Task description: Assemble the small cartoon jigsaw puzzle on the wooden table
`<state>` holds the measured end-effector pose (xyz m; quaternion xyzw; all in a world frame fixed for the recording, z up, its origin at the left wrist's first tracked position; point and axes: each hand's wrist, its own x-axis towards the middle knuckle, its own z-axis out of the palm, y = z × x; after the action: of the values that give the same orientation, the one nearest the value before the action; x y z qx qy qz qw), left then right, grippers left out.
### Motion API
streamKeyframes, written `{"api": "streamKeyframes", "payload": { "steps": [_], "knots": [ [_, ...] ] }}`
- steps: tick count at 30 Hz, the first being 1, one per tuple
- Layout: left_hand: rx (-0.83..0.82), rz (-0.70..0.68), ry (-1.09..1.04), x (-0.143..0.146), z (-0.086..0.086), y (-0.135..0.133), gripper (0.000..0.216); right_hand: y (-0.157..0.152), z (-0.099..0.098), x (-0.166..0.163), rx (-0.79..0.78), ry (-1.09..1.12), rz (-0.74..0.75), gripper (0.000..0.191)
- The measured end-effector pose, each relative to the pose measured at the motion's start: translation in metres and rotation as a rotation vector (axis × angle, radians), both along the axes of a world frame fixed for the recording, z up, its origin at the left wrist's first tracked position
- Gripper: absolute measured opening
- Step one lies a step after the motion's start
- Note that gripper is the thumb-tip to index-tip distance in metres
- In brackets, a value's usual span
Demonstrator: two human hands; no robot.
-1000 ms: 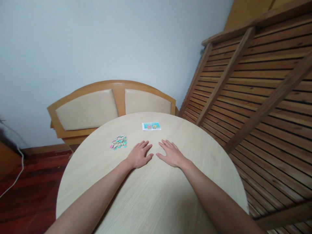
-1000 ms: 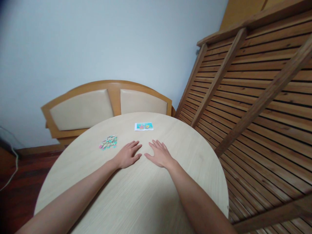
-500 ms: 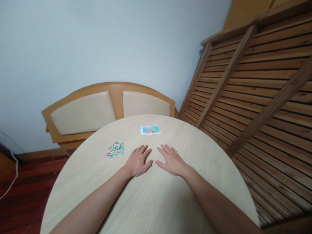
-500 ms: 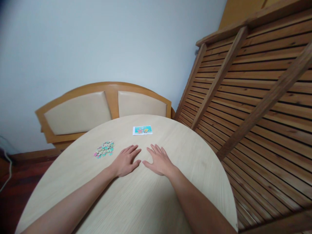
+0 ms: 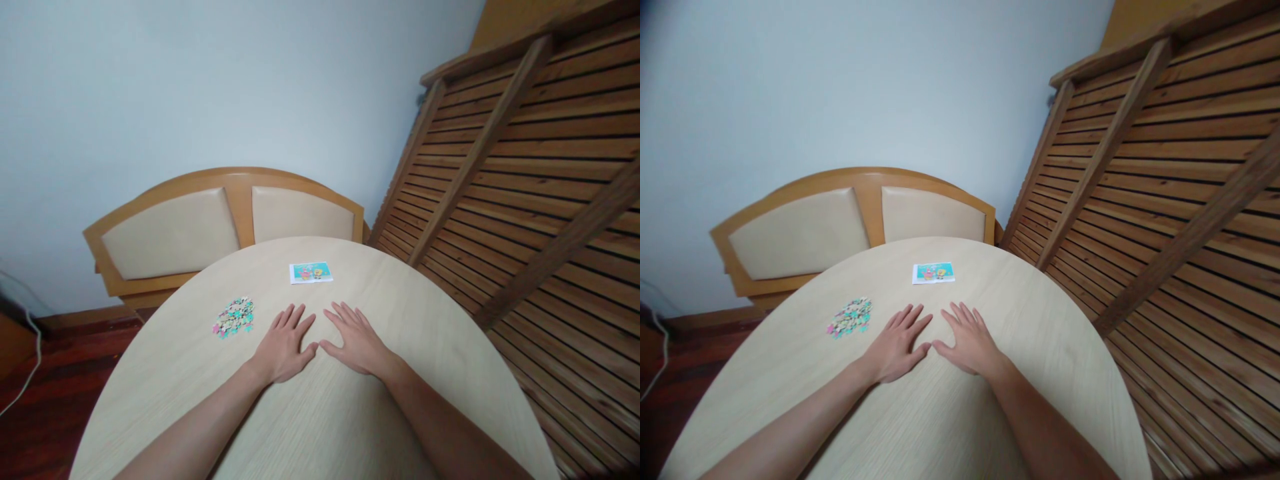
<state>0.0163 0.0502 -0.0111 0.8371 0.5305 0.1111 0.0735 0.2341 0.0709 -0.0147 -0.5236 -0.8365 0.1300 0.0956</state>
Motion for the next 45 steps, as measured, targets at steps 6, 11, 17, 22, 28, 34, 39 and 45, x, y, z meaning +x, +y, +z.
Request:
{"api": "streamKeyframes", "payload": {
  "steps": [6,11,17,22,28,34,39,45],
  "knots": [
    [0.003,-0.005,0.006,-0.001,-0.001,0.0,0.064,-0.002,0.0,0.0,0.009,0.002,-0.009,0.081],
    [0.031,-0.018,-0.012,-0.004,-0.004,-0.001,0.063,-0.005,0.002,-0.004,0.011,-0.022,-0.032,0.08],
    [0.043,-0.047,-0.001,-0.008,-0.009,0.001,0.065,0.0,0.005,-0.017,0.038,-0.036,-0.076,0.078],
    [0.037,-0.093,0.021,-0.017,-0.007,0.008,0.064,0.002,0.002,-0.017,0.036,-0.011,-0.066,0.078],
    [0.015,-0.102,0.043,-0.024,-0.004,0.024,0.065,0.014,0.003,-0.009,0.006,-0.026,-0.022,0.078],
    [0.024,-0.06,0.005,-0.023,-0.003,0.032,0.06,0.019,0.003,-0.008,0.01,-0.022,0.017,0.08],
    [0.015,-0.073,-0.018,-0.023,-0.005,0.031,0.061,0.02,0.0,-0.008,0.033,-0.011,0.005,0.077],
    [0.103,0.039,0.047,-0.03,-0.003,0.027,0.056,0.021,-0.002,-0.007,0.028,-0.018,0.004,0.076]
  ]
}}
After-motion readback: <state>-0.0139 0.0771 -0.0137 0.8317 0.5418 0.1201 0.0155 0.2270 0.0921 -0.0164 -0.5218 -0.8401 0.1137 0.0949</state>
